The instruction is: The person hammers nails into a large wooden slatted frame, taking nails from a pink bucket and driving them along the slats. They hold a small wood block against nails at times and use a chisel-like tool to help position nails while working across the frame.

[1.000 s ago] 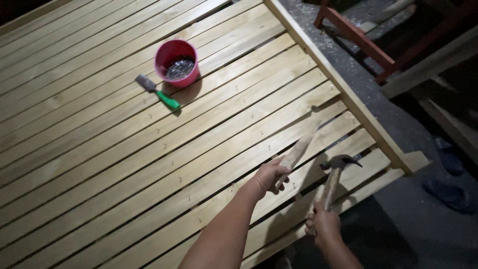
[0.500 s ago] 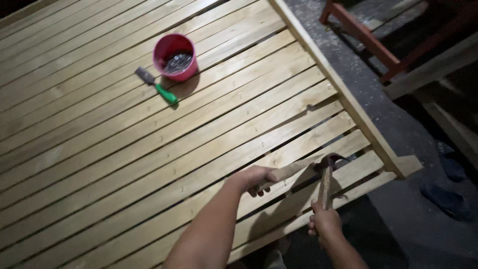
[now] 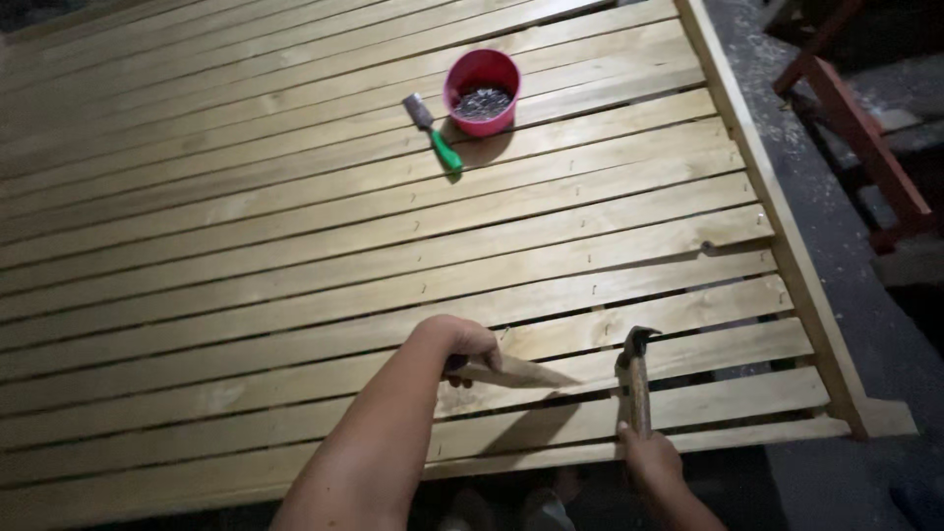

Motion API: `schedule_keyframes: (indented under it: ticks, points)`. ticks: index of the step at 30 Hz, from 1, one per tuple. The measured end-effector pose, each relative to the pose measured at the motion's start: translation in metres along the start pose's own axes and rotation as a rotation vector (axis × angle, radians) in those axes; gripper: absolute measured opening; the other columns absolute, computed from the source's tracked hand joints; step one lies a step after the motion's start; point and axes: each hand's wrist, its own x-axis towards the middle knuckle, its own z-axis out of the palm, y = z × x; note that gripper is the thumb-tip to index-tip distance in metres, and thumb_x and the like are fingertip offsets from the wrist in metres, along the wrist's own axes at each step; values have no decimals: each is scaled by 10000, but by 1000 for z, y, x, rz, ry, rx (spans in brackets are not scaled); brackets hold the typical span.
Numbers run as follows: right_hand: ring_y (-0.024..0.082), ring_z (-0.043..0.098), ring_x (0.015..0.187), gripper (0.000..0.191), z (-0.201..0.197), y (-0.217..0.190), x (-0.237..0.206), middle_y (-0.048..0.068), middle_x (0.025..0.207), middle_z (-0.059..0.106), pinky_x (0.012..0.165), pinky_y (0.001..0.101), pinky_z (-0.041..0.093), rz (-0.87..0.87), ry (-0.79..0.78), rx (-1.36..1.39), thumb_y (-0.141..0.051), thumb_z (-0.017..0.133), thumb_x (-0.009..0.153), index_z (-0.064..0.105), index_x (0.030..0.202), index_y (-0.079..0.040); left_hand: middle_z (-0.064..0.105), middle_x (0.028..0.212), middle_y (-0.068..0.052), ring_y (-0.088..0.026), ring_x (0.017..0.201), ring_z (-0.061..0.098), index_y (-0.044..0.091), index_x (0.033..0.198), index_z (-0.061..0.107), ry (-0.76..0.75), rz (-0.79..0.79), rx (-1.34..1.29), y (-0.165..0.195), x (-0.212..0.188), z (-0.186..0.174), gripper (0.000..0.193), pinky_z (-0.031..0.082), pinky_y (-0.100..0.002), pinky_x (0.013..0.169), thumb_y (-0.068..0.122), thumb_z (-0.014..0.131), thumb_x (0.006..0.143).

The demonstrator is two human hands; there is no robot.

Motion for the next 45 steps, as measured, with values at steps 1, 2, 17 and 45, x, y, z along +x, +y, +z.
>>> schedule_keyframes:
  ticks: [1, 2, 17, 45]
  points:
    - [351, 696, 813, 569, 0, -1, 0, 215, 871, 742, 783, 463, 533, 1, -7, 11, -533, 668, 916, 778, 1036, 13, 732, 848, -155, -250, 637, 659, 79, 1102, 729, -5, -7, -2, -9, -2, 1, 418, 516, -422, 594, 414, 689, 856]
    - [372, 705, 854, 583, 0, -1, -2, 231, 901, 755, 816, 480, 536, 4, -12, 23, -534, 650, 911, 794, 1038, 16, 736, 862, -158, -253, 648, 663, 94, 1109, 734, -11, -13, -3, -17, -3, 2, 416, 512, -419, 596, 416, 686, 851]
    - [252, 626, 533, 494, 94, 1, -65, 132, 621, 654, 532, 402, 481, -35, -197, 155, -461, 686, 919, 756, 994, 23, 660, 838, -164, -269, 652, 612, 80, 1071, 710, -11, -41, -10, -97, -5, 12, 379, 520, -433, 612, 368, 755, 828]
    - [251, 600, 484, 412, 162, -40, -147, 114, 652, 630, 486, 415, 480, 68, -442, 37, -412, 688, 942, 688, 990, -2, 628, 1260, -209, -341, 901, 685, 101, 1342, 636, 32, -73, 20, -198, -29, -11, 568, 583, -484, 823, 344, 752, 842]
